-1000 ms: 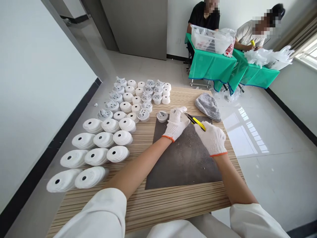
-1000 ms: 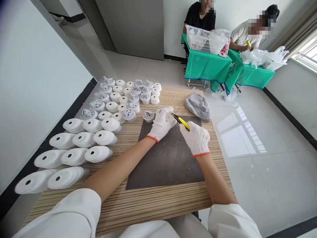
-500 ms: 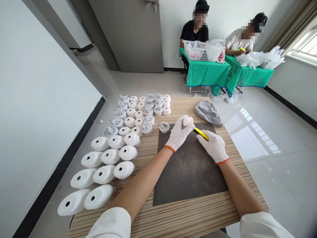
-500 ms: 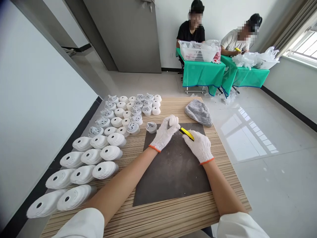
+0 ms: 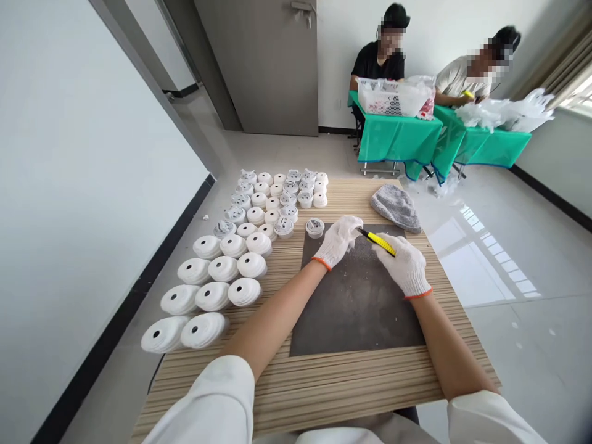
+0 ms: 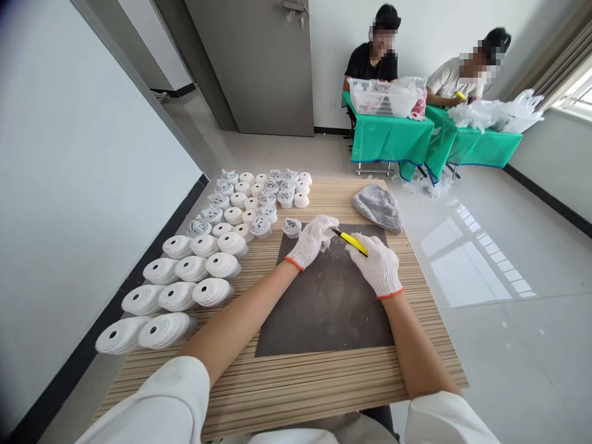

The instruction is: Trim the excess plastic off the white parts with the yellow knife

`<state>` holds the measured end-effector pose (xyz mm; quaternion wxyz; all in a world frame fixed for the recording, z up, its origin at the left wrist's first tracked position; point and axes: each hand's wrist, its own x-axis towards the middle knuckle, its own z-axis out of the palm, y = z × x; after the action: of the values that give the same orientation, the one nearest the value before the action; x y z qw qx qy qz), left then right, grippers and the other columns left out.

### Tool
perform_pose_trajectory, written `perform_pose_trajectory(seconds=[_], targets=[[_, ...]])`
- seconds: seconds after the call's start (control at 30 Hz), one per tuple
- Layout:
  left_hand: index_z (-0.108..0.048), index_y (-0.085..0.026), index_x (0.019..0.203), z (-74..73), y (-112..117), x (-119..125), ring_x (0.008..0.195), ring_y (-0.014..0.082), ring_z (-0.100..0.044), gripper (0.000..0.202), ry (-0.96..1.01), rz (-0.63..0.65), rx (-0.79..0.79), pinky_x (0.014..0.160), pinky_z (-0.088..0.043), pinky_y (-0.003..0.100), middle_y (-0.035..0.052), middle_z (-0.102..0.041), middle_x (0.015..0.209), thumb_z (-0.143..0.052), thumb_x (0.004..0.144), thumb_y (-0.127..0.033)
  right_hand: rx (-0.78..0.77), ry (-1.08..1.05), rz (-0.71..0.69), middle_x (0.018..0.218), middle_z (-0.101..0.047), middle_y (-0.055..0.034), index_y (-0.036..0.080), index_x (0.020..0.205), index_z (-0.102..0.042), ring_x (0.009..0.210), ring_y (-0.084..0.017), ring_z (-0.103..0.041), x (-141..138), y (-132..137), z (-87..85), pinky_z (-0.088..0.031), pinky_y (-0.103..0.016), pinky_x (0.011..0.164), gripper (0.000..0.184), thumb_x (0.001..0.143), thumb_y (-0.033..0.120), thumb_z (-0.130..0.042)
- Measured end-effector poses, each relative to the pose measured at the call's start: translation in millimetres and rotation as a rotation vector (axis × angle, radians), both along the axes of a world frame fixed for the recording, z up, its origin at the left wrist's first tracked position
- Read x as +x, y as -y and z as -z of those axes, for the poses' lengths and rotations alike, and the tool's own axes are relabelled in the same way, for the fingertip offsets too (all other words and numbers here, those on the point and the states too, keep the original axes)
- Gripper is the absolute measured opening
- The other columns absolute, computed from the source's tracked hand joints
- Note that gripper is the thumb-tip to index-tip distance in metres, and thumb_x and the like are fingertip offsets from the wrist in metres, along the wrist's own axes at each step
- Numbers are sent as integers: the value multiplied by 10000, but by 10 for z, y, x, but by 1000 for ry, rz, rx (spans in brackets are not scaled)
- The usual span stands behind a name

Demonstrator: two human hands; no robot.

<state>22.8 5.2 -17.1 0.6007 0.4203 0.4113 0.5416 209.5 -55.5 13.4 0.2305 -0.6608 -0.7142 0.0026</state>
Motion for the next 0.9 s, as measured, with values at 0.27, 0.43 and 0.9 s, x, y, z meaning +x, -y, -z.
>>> perform_pose_trajectory(seconds=[0.27,0.43,0.9], targets=[[-663,-170,869,-111,56,66,418,48,-360,445,-58,-30,-72,405,-277,196,-35,-513,558,-652,856,-615,-82,128,-36,1044,-753,-11,371,1267,-740,809,-187,-683,-61,84,-56,-361,-283,612,399,925,540,-623],[-659,-167,820,-224,88,64,417,71,-356,529,-51,-7,-110,401,-273,220,-31,-455,504,-607,864,-692,-98,94,54,1111,-755,-22,363,1290,-723,860,-204,-696,-88,84,-73,-359,-280,614,404,940,528,-609],[-670,-166,882,-252,79,62,445,78,-421,505,-60,-107,-130,416,-361,211,-8,-551,582,-563,901,-659,-87,146,-17,1075,-759,-36,345,1316,-710,795,-190,-699,-196,111,-34,-338,-277,576,426,959,527,-566]])
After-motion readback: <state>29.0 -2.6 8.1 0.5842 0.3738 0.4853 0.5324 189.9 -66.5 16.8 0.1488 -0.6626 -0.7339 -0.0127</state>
